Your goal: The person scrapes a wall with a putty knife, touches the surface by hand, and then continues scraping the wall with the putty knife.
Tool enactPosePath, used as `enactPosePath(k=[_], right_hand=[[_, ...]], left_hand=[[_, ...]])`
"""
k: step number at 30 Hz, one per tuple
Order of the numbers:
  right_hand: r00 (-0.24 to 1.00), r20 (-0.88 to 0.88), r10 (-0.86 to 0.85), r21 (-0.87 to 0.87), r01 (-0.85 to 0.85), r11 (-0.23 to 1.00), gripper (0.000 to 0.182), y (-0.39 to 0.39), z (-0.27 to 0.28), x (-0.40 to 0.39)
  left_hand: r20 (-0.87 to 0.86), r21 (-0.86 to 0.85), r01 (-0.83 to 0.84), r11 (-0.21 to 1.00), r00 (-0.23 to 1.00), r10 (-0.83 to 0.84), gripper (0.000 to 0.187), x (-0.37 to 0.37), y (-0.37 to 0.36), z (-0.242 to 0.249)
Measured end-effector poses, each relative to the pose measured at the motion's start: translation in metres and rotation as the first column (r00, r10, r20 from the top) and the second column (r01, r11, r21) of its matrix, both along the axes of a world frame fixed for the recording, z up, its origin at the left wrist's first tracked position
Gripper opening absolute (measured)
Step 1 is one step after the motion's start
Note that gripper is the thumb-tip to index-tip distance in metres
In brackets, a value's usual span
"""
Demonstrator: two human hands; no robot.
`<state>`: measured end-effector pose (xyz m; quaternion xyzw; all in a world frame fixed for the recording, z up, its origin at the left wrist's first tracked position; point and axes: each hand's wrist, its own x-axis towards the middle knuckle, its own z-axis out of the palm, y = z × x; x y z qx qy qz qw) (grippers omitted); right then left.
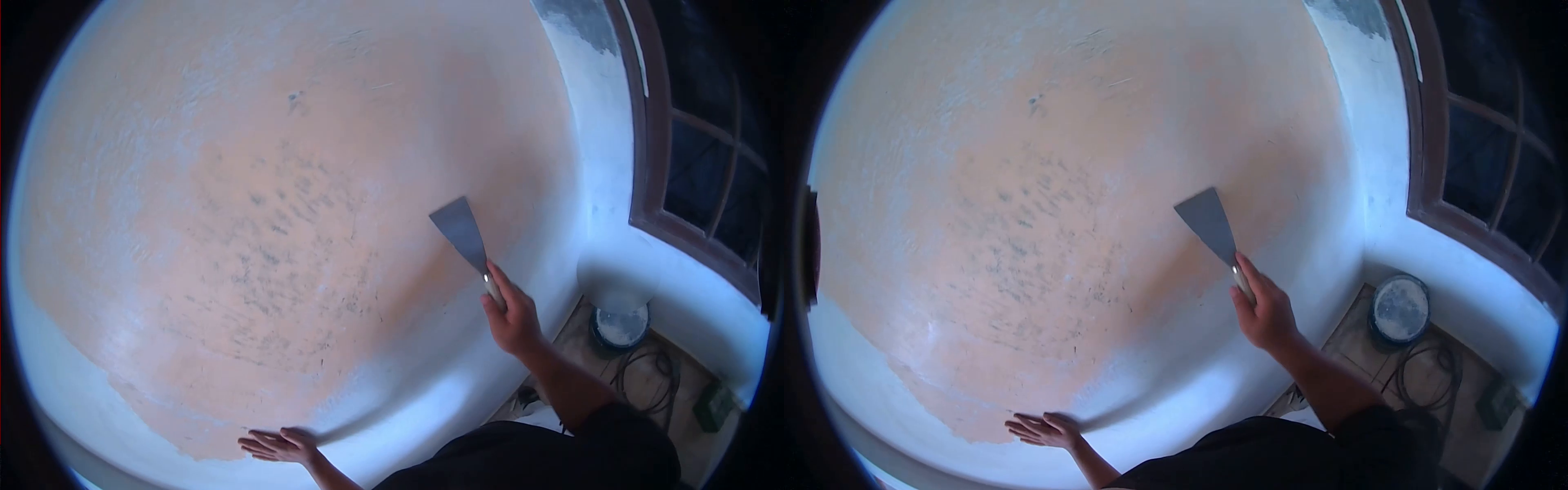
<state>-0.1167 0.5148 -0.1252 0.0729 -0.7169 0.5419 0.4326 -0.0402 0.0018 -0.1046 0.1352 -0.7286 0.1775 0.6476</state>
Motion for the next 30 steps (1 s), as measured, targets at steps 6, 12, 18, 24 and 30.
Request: enactPosePath(k=[6,12,18,24,30], right_hand=[[0.997,-0.028,-0.077,-0.114,0.073,0.991,0.052,0.056,0.068,-0.050],[0.997,-0.003,-0.082,-0.108,0.081,0.991,0.057,-0.006,-0.045,-0.035],[0.960,0.278,0.042,-0.210,0.017,0.978,0.058,0.014,-0.067,0.005],[0.909,0.417,-0.002,-0.392,0.182,0.902,0.052,0.076,-0.036,-0.025],[0.984,-0.001,0.179,-0.013,-0.179,0.984,0.050,0.008,-0.056,0.019]], left_hand=[[-0.012,0.063,0.006,0.998,1.000,-0.006,0.073,-0.003,0.004,-0.001],[-0.005,0.005,0.047,0.999,0.999,-0.047,0.071,0.000,0.000,-0.001],[-0.034,-0.056,0.044,0.997,0.998,-0.046,0.067,-0.001,0.003,0.002],[-0.029,-0.040,0.066,0.997,0.997,-0.067,0.068,0.000,-0.005,-0.001],[0.005,-0.012,0.140,0.990,0.990,-0.140,0.069,0.005,-0.002,0.001]])
